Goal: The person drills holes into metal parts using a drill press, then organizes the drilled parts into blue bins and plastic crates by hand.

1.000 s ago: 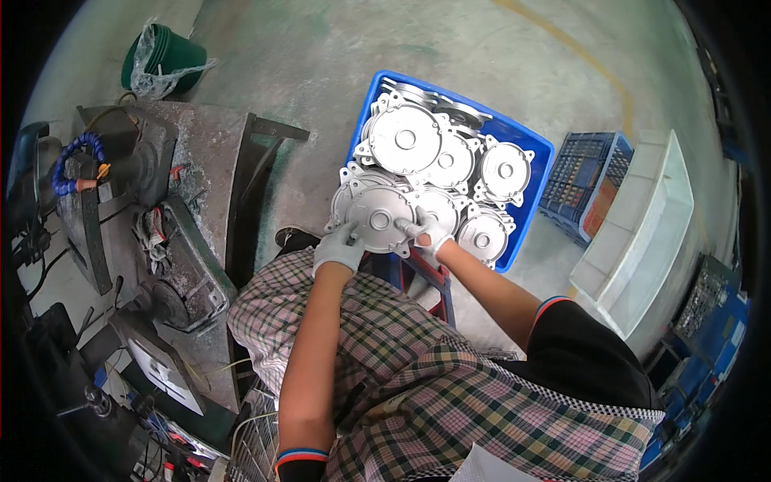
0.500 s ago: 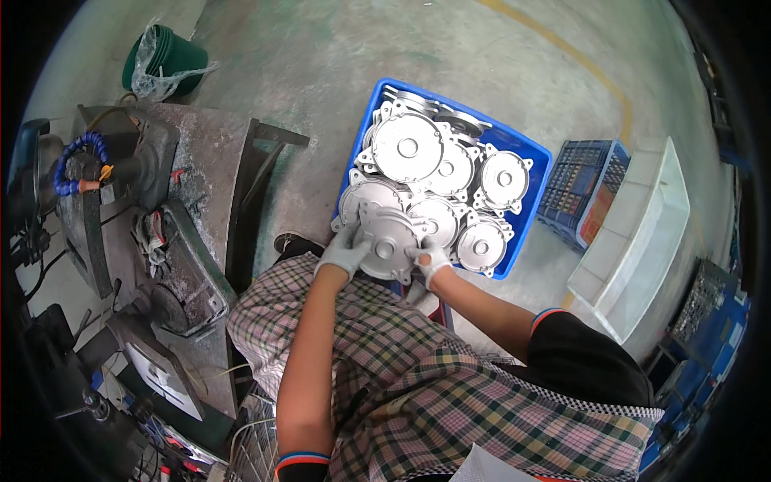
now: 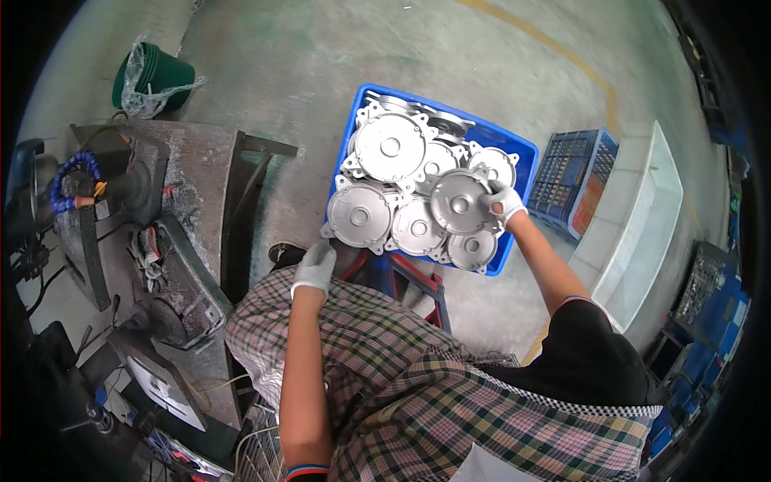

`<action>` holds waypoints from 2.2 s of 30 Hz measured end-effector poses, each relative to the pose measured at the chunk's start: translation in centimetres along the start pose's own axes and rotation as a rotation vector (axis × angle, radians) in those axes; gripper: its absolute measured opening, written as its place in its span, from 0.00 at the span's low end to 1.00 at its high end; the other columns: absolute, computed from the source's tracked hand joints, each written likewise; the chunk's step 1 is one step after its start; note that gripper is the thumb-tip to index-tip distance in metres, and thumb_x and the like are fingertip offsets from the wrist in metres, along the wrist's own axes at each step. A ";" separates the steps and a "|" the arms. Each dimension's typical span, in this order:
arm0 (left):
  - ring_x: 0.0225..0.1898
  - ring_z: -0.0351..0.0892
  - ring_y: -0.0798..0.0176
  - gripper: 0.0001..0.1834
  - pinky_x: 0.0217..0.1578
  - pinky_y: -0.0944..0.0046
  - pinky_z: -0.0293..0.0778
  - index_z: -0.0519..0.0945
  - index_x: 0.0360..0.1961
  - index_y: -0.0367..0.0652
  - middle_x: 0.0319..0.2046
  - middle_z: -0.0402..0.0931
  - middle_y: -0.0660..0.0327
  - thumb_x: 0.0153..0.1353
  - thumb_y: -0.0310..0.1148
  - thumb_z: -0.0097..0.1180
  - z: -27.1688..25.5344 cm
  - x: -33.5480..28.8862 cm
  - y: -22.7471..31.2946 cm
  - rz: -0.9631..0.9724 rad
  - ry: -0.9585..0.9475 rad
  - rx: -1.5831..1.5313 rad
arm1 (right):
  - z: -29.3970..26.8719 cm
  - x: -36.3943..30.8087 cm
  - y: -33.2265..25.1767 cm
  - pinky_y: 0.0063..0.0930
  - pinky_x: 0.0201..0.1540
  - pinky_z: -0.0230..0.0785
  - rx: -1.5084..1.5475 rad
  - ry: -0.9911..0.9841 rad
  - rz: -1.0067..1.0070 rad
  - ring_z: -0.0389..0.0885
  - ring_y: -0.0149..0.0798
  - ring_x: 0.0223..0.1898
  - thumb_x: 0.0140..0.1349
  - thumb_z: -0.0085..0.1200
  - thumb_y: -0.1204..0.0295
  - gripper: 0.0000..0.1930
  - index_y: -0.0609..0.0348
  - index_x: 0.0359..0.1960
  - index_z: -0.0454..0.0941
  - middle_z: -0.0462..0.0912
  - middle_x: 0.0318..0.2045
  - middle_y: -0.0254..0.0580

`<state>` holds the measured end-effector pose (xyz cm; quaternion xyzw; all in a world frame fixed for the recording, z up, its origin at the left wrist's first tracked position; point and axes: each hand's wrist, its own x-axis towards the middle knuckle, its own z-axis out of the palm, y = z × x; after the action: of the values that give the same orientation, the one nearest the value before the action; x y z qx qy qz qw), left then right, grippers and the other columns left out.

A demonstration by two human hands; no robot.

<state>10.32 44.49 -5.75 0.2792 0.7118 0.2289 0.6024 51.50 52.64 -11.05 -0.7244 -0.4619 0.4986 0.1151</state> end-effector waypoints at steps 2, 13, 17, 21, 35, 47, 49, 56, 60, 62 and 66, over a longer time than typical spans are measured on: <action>0.52 0.67 0.62 0.22 0.53 0.67 0.61 0.65 0.53 0.33 0.50 0.68 0.53 0.58 0.30 0.49 -0.9 -0.8 -0.8 0.003 0.024 0.013 | -0.8 0.6 1.2 0.25 0.42 0.68 0.156 0.036 0.071 0.77 0.43 0.37 0.43 0.54 0.68 0.27 0.74 0.45 0.69 0.77 0.38 0.57; 0.51 0.68 0.61 0.22 0.51 0.68 0.61 0.66 0.53 0.35 0.49 0.69 0.52 0.58 0.32 0.49 -0.3 -1.2 0.9 -0.041 0.031 0.158 | 4.2 6.3 -7.5 0.37 0.43 0.67 -0.729 -0.157 0.114 0.76 0.51 0.40 0.50 0.51 0.64 0.18 0.61 0.40 0.76 0.78 0.38 0.54; 0.51 0.68 0.61 0.23 0.51 0.67 0.62 0.66 0.53 0.35 0.48 0.70 0.52 0.58 0.33 0.49 -0.2 -0.6 0.5 -0.061 -0.038 0.207 | 5.3 8.7 -3.1 0.34 0.40 0.71 -1.116 -0.311 -0.177 0.79 0.46 0.39 0.53 0.45 0.69 0.13 0.59 0.38 0.79 0.79 0.37 0.50; 0.51 0.68 0.61 0.23 0.51 0.67 0.62 0.66 0.53 0.34 0.49 0.70 0.52 0.58 0.33 0.49 -0.3 -1.1 -0.1 -0.055 -0.010 0.238 | 4.8 9.3 -3.4 0.34 0.40 0.71 -0.781 -0.454 0.148 0.79 0.46 0.37 0.56 0.43 0.66 0.14 0.53 0.41 0.78 0.79 0.38 0.51; 0.48 0.70 0.63 0.21 0.50 0.69 0.63 0.68 0.52 0.35 0.47 0.72 0.54 0.58 0.34 0.49 -0.6 -1.4 0.1 -0.061 0.026 0.232 | 1.1 11.5 -8.5 0.37 0.42 0.69 -0.900 -0.038 -0.273 0.76 0.48 0.41 0.50 0.48 0.70 0.18 0.51 0.46 0.72 0.78 0.38 0.49; 0.49 0.69 0.63 0.22 0.50 0.68 0.62 0.69 0.50 0.34 0.47 0.71 0.55 0.57 0.35 0.51 -0.6 -1.1 -0.1 -0.076 0.017 0.266 | 2.2 11.9 -9.1 0.31 0.51 0.63 -0.150 -0.021 -0.012 0.72 0.49 0.48 0.57 0.47 0.60 0.24 0.63 0.51 0.67 0.74 0.45 0.55; 0.49 0.69 0.63 0.22 0.50 0.68 0.62 0.69 0.50 0.34 0.47 0.71 0.55 0.57 0.35 0.51 -0.8 -0.9 -1.0 -0.033 0.014 0.184 | 2.3 11.3 -12.3 0.28 0.51 0.63 -0.124 0.185 -0.344 0.72 0.47 0.49 0.57 0.47 0.58 0.26 0.64 0.52 0.66 0.73 0.46 0.55; 0.51 0.69 0.61 0.23 0.51 0.67 0.62 0.67 0.53 0.35 0.49 0.70 0.51 0.58 0.35 0.49 -0.6 -0.8 -0.5 -0.083 -0.015 0.251 | 5.9 11.9 -18.4 0.35 0.48 0.64 -0.444 -0.203 -0.423 0.73 0.51 0.46 0.47 0.57 0.55 0.29 0.58 0.50 0.70 0.76 0.43 0.53; 0.48 0.70 0.62 0.22 0.50 0.67 0.63 0.68 0.52 0.36 0.47 0.72 0.53 0.57 0.34 0.50 -0.8 -0.5 -1.3 -0.054 0.028 0.208 | 6.4 12.7 -17.1 0.30 0.43 0.67 -0.397 -0.130 -0.313 0.77 0.44 0.39 0.42 0.63 0.63 0.26 0.62 0.44 0.74 0.79 0.37 0.48; 0.48 0.71 0.62 0.21 0.50 0.68 0.63 0.68 0.51 0.36 0.46 0.72 0.53 0.57 0.34 0.51 -0.9 -0.4 -1.6 -0.051 0.019 0.209 | 5.3 13.0 -15.4 0.28 0.42 0.67 -0.205 -0.170 -0.322 0.76 0.41 0.37 0.40 0.64 0.65 0.26 0.64 0.43 0.74 0.79 0.36 0.47; 0.47 0.71 0.64 0.20 0.49 0.68 0.64 0.70 0.50 0.36 0.45 0.73 0.54 0.56 0.33 0.52 -0.7 -0.8 -1.3 -0.072 0.039 0.196 | 0.1 8.3 -16.7 0.28 0.41 0.67 -0.021 -0.183 -0.387 0.76 0.41 0.36 0.35 0.63 0.67 0.26 0.67 0.39 0.75 0.78 0.34 0.49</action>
<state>9.53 42.99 -5.97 0.3065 0.7522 0.1416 0.5659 42.80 68.28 -5.75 -0.5750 -0.6061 0.5261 0.1588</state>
